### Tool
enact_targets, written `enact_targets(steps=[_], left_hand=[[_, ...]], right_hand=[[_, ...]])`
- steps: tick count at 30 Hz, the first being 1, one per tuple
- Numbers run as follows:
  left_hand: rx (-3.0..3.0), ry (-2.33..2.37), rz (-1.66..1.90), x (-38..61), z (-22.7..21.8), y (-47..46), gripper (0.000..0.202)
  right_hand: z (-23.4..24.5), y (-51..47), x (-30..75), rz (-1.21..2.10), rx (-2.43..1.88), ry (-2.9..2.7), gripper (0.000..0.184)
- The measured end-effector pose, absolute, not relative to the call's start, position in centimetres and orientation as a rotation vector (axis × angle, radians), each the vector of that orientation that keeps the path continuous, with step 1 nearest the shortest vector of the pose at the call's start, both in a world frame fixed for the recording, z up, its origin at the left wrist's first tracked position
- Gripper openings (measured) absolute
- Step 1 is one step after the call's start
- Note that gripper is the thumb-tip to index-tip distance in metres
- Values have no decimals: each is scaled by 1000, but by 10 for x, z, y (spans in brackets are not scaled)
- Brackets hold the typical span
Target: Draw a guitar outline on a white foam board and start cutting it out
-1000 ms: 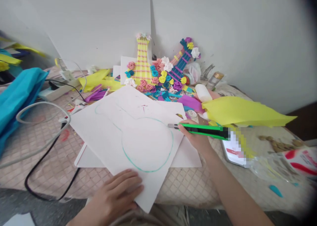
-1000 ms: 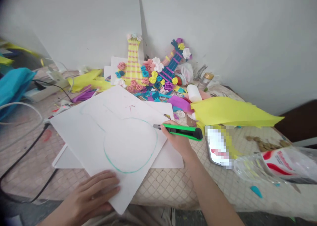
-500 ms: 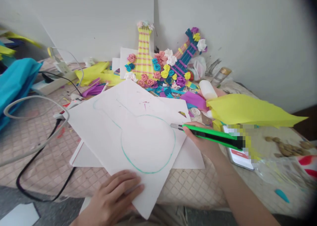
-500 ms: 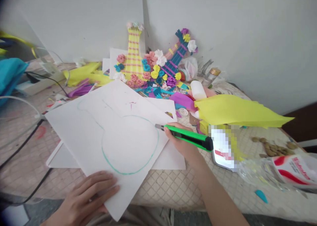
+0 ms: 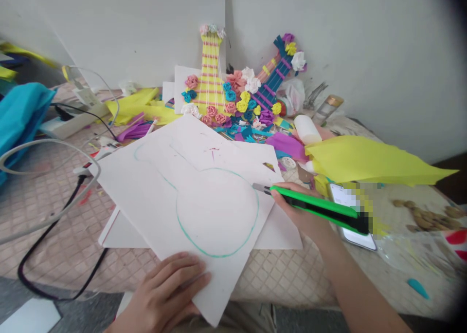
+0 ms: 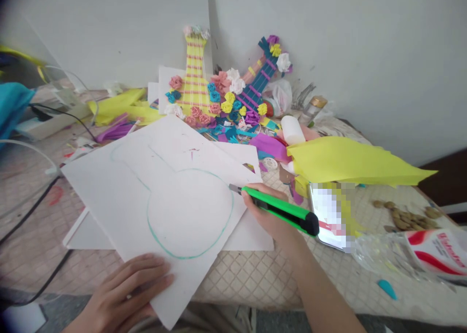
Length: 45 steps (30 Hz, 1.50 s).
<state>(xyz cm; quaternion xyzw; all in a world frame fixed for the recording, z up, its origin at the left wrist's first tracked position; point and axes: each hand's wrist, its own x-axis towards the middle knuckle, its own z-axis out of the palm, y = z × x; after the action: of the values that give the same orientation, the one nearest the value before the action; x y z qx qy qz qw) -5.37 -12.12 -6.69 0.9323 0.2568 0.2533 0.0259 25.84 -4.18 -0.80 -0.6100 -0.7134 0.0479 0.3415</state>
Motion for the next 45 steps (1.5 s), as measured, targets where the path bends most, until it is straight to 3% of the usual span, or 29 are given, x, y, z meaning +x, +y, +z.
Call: enact_targets(steps=[45], left_hand=[[2811,824,803,-53,-67,-124,34]], right_hand=[[-14,-81,242,40,-1687,-1651,16]])
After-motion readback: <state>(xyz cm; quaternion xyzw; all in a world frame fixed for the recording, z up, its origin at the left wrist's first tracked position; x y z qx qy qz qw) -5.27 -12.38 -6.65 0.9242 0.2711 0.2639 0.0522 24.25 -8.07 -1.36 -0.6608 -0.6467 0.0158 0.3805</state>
